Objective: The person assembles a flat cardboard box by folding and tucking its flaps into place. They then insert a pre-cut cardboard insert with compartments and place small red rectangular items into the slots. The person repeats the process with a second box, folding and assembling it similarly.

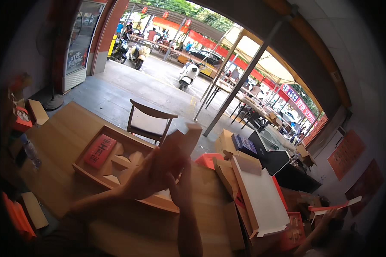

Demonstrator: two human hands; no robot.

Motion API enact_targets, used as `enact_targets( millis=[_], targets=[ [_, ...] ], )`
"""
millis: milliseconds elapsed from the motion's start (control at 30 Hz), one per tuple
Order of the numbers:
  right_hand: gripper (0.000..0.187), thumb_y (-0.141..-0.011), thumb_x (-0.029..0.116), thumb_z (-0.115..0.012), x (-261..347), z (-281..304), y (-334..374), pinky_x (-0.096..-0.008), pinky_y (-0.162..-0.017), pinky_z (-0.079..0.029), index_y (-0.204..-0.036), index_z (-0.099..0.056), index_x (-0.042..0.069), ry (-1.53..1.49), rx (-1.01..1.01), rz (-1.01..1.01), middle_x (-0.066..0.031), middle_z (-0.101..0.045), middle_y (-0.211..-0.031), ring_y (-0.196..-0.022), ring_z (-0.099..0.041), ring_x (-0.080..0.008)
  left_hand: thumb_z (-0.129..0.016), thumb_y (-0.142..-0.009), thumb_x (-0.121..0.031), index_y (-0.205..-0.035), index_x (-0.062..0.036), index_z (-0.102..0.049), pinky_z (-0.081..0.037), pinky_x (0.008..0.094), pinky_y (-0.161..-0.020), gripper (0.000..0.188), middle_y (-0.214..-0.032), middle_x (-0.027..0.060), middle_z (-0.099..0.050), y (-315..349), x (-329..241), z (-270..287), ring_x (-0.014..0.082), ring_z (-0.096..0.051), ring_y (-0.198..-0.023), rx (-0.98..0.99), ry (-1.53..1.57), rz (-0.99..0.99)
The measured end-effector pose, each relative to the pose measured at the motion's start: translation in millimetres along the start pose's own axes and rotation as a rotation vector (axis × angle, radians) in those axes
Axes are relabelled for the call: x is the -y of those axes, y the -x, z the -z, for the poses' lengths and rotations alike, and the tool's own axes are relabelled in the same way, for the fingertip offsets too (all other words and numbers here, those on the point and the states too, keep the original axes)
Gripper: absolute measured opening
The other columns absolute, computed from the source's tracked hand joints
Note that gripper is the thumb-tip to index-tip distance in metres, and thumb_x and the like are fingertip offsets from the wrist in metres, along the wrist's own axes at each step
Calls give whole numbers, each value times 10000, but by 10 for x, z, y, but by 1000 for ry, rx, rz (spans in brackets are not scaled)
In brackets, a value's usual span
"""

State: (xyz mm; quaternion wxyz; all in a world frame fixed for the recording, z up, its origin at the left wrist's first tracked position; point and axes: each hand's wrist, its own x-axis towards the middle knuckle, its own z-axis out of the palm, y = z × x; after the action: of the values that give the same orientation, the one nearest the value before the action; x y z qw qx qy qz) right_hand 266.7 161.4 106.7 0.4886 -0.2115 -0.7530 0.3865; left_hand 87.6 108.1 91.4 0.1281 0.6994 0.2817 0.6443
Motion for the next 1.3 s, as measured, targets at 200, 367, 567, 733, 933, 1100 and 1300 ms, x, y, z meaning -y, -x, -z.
enact_targets(
  millis=[200,367,567,733,933,1100,1300],
  targets=[
    [626,-1070,450,-633,-505,114,156,-491,-1064,-552,-1482,-535,-11,-622,-129,-62,-212,-645,-1422,-1278,-654,-338,-809,-880,-208,-1562,-8,-513,-438,580,-1189,770,-1575,228,-519,-150,-528,65,461,-491,-1462,264,-412,-242],
    [628,-1130,492,-441,26,12,-17,-515,-1003,-609,-1456,-569,-29,-950,-138,-22,-264,-717,-1295,-1160,-723,-379,-774,-921,-231,-1551,-50,-528,-460,550,-1171,700,-1570,231,-511,-139,-415,179,445,-526,-1439,207,-373,-315],
    [719,-1117,550,-446,-38,-60,110,-506,-1060,-587,-1564,-471,-13,-1017,11,-355,-237,-632,-1447,-1256,-680,-351,-710,-977,-68,-1684,-67,-266,-489,479,-1163,836,-1579,224,-502,-151,-231,186,337,-590,-1397,105,222,261],
    [670,-1130,451,-484,-505,1,77,-470,-1089,-563,-1652,-370,47,-298,102,-346,-157,-564,-1570,-1355,-634,-265,-717,-1001,-78,-1676,-114,-286,-582,388,-1015,802,-1404,183,-615,-183,-32,234,256,-690,-1240,9,291,322],
    [760,-1122,427,-571,103,-227,-1,-404,-947,-632,-1726,-230,117,-307,-112,-231,-159,-579,-1541,-1280,-666,-242,-633,-1053,-73,-1620,-118,-380,-587,343,-950,622,-1263,145,-621,-158,126,286,186,-693,-1161,-87,441,451],
    [532,-1105,206,-563,104,-136,59,-348,-923,-610,-1592,-398,69,-166,14,-41,-138,-613,-1418,-1226,-669,-224,-578,-1098,-113,-1563,-101,-437,-584,327,-926,486,-1221,125,-616,-146,122,261,175,-685,-1135,-28,489,463],
    [363,-1052,81,-543,29,-23,82,-291,-914,-548,-1410,-542,18,-204,54,-160,-88,-672,-1258,-1113,-659,-158,-601,-1081,-113,-1542,-77,-456,-559,350,-1016,484,-1299,107,-643,-177,89,364,176,-639,-1233,208,258,489]
  ],
)
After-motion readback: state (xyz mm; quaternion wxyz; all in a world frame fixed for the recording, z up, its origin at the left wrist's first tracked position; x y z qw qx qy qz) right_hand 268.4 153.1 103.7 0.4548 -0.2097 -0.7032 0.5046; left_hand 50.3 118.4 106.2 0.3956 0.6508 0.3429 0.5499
